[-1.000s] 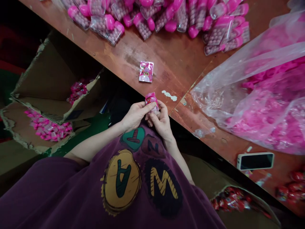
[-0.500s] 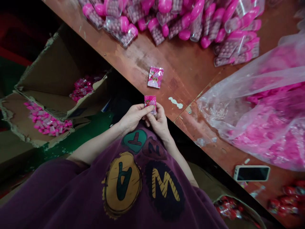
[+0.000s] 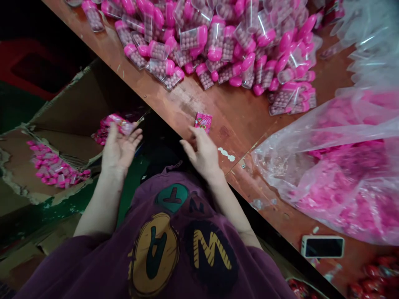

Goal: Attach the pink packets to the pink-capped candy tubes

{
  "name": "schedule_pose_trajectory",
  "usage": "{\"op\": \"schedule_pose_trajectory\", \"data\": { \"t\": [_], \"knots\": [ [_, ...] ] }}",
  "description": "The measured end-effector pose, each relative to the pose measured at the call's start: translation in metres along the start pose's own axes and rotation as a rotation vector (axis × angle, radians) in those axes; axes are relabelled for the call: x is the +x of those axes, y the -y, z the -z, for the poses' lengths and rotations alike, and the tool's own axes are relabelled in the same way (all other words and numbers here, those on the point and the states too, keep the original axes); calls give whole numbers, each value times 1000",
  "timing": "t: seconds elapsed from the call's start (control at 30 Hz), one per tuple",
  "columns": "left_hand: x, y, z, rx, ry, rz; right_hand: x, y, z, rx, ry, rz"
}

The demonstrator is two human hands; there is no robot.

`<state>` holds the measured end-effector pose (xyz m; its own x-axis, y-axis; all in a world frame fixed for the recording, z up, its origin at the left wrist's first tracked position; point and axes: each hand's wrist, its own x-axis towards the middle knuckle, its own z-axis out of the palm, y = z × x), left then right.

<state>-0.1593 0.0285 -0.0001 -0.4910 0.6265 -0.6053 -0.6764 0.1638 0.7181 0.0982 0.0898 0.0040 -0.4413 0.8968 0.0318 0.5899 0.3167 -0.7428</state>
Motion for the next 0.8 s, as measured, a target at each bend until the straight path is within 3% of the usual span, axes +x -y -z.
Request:
{"op": "schedule_pose_trajectory", "data": {
  "t": [0.07, 0.17, 0.23, 0.33, 0.43, 0.57, 0.67, 0.8],
  "knots": [
    [12, -12, 12, -37, -105, -11, 6, -9, 19, -296, -63, -4],
    [14, -6, 7, -10, -185, 40, 11, -22, 29, -559, 24, -7],
    [4, 12, -12, 27, -106, 95, 11, -28, 24, -624, 62, 14],
    [-17, 42, -50, 80, 134, 173, 8, -37, 12, -647, 30, 43],
    [-36, 60, -83, 195, 309, 218, 1, -44, 7, -613, -57, 70],
    [-44, 68, -111, 351, 483, 229, -11, -46, 9, -540, -186, 114],
    [-43, 70, -122, 348, 500, 159, -22, -40, 11, -395, -246, 111],
    [-45, 73, -128, 331, 475, 19, -26, -30, 14, 127, -366, -24]
  ]
}}
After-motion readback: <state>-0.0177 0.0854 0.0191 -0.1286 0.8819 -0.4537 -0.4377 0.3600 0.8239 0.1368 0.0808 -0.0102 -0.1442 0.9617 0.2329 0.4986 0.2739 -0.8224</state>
